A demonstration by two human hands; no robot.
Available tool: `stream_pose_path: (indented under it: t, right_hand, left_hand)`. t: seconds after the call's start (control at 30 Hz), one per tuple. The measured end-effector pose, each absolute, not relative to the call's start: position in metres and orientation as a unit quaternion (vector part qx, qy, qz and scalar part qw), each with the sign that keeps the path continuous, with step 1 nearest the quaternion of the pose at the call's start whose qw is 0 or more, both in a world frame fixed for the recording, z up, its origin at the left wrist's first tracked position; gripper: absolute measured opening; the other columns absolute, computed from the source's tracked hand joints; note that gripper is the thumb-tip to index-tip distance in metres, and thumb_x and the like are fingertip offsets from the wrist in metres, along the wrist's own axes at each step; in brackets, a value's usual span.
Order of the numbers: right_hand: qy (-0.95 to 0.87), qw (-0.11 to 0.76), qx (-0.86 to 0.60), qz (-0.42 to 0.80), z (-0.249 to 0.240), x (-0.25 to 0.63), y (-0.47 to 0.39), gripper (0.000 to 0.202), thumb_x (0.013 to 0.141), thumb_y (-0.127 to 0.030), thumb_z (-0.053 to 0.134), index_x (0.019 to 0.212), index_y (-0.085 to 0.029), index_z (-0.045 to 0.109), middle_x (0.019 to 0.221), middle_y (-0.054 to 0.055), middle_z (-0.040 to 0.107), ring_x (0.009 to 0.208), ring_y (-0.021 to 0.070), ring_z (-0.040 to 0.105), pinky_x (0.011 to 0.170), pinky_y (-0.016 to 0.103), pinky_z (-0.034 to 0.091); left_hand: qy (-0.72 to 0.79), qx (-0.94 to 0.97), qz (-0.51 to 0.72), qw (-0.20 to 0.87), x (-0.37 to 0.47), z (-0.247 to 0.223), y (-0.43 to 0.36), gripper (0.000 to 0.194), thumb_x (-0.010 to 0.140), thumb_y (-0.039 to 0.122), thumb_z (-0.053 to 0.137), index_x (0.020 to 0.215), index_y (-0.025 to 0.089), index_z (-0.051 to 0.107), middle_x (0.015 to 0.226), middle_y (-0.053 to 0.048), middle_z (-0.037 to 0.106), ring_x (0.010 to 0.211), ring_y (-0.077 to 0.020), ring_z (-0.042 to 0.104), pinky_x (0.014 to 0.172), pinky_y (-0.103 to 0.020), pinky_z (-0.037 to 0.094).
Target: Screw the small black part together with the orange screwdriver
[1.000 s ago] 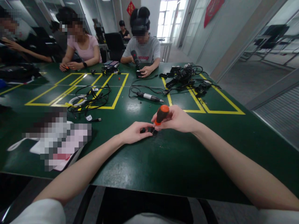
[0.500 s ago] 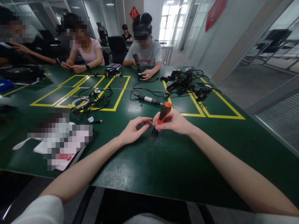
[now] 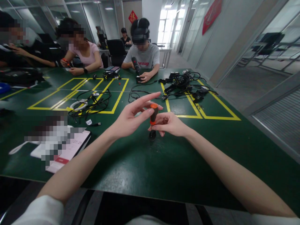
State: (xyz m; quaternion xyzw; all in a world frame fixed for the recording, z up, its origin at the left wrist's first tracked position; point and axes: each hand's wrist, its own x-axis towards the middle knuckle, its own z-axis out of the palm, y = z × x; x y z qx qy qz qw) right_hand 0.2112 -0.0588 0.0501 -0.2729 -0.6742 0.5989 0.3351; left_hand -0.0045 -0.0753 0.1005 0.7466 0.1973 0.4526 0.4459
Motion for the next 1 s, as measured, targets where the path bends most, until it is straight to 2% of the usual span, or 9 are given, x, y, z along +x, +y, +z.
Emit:
stream_pose_path:
  t: [0.1, 0.2, 0.33, 0.43, 0.6, 0.7, 0.77, 0.87, 1.0]
  right_hand:
    - [-0.688, 0.351, -0.271, 0.574, 0.048, 0.214, -0.057, 0.028, 0.078, -0.029, 0.086, 0.098, -0.015, 0.073, 0.099, 0.008, 0.083, 0.051, 0.0075, 0.061, 0.048, 0.022, 0.054]
    - [-0.696, 0.363, -0.291, 0.546, 0.041, 0.220, -0.058, 0.039, 0.078, -0.024, 0.080, 0.115, -0.017, 0.070, 0.114, 0.007, 0.078, 0.053, 0.0065, 0.061, 0.048, 0.022, 0.054]
    - [-0.735, 0.244, -0.367, 0.516, 0.025, 0.232, -0.070, 0.038, 0.084, -0.022, 0.069, 0.122, -0.015, 0.070, 0.083, 0.001, 0.074, 0.057, 0.0112, 0.065, 0.058, 0.025, 0.055]
    - [-0.750, 0.232, -0.398, 0.474, 0.012, 0.233, -0.086, 0.041, 0.084, -0.020, 0.068, 0.124, -0.014, 0.069, 0.085, 0.002, 0.073, 0.058, 0.0112, 0.061, 0.055, 0.024, 0.048]
    - [-0.723, 0.303, -0.459, 0.418, -0.006, 0.224, -0.106, 0.039, 0.088, -0.033, 0.071, 0.122, -0.013, 0.071, 0.065, -0.005, 0.058, 0.053, 0.0114, 0.046, 0.053, 0.025, 0.036]
    - [-0.717, 0.320, -0.480, 0.391, -0.011, 0.220, -0.109, 0.037, 0.088, -0.034, 0.071, 0.119, -0.014, 0.072, 0.057, -0.008, 0.048, 0.050, 0.0116, 0.039, 0.052, 0.027, 0.031]
    - [-0.722, 0.318, -0.481, 0.382, -0.011, 0.220, -0.110, 0.036, 0.088, -0.035, 0.070, 0.118, -0.014, 0.073, 0.056, -0.009, 0.045, 0.050, 0.0119, 0.038, 0.053, 0.027, 0.029]
    - [-0.730, 0.315, -0.483, 0.366, -0.010, 0.220, -0.112, 0.037, 0.089, -0.035, 0.069, 0.119, -0.014, 0.072, 0.055, -0.009, 0.043, 0.050, 0.0120, 0.036, 0.054, 0.028, 0.029]
    - [-0.739, 0.315, -0.481, 0.351, -0.009, 0.220, -0.114, 0.035, 0.090, -0.034, 0.067, 0.119, -0.015, 0.071, 0.056, -0.009, 0.044, 0.051, 0.0119, 0.036, 0.055, 0.027, 0.031]
  left_hand:
    - [0.230, 0.748, 0.443, 0.438, 0.002, 0.107, -0.072, 0.041, 0.097, 0.042, 0.073, 0.129, 0.018, 0.076, 0.119, -0.011, 0.078, 0.100, -0.0209, 0.073, 0.087, -0.030, 0.057]
    - [0.256, 0.724, 0.433, 0.472, 0.008, 0.111, -0.072, 0.037, 0.091, 0.037, 0.078, 0.121, 0.016, 0.077, 0.107, -0.008, 0.076, 0.084, -0.0150, 0.070, 0.073, -0.025, 0.055]
    - [0.275, 0.687, 0.369, 0.562, 0.012, 0.119, -0.078, 0.027, 0.088, 0.034, 0.080, 0.106, 0.014, 0.073, 0.089, -0.002, 0.071, 0.058, -0.0062, 0.058, 0.052, -0.020, 0.044]
    - [0.285, 0.652, 0.338, 0.616, 0.012, 0.123, -0.079, 0.027, 0.088, 0.035, 0.079, 0.099, 0.014, 0.067, 0.100, -0.006, 0.075, 0.053, -0.0057, 0.061, 0.046, -0.019, 0.037]
    - [0.259, 0.566, 0.322, 0.713, 0.010, 0.124, -0.076, 0.032, 0.090, 0.044, 0.072, 0.101, 0.015, 0.061, 0.106, -0.012, 0.078, 0.057, -0.0136, 0.071, 0.044, -0.019, 0.036]
    - [0.255, 0.530, 0.329, 0.739, 0.007, 0.119, -0.078, 0.025, 0.089, 0.036, 0.071, 0.100, 0.016, 0.061, 0.098, -0.009, 0.078, 0.052, -0.0120, 0.067, 0.044, -0.020, 0.034]
    - [0.266, 0.510, 0.346, 0.741, 0.005, 0.112, -0.085, 0.025, 0.089, 0.032, 0.073, 0.106, 0.016, 0.065, 0.096, -0.007, 0.077, 0.052, -0.0087, 0.063, 0.046, -0.019, 0.033]
    - [0.268, 0.487, 0.400, 0.729, 0.003, 0.102, -0.100, 0.040, 0.089, 0.035, 0.077, 0.125, 0.016, 0.070, 0.099, -0.006, 0.074, 0.060, -0.0068, 0.060, 0.057, -0.021, 0.041]
    - [0.284, 0.541, 0.440, 0.658, 0.007, 0.095, -0.111, 0.042, 0.091, 0.036, 0.078, 0.126, 0.014, 0.073, 0.086, -0.002, 0.068, 0.065, -0.0076, 0.056, 0.064, -0.023, 0.044]
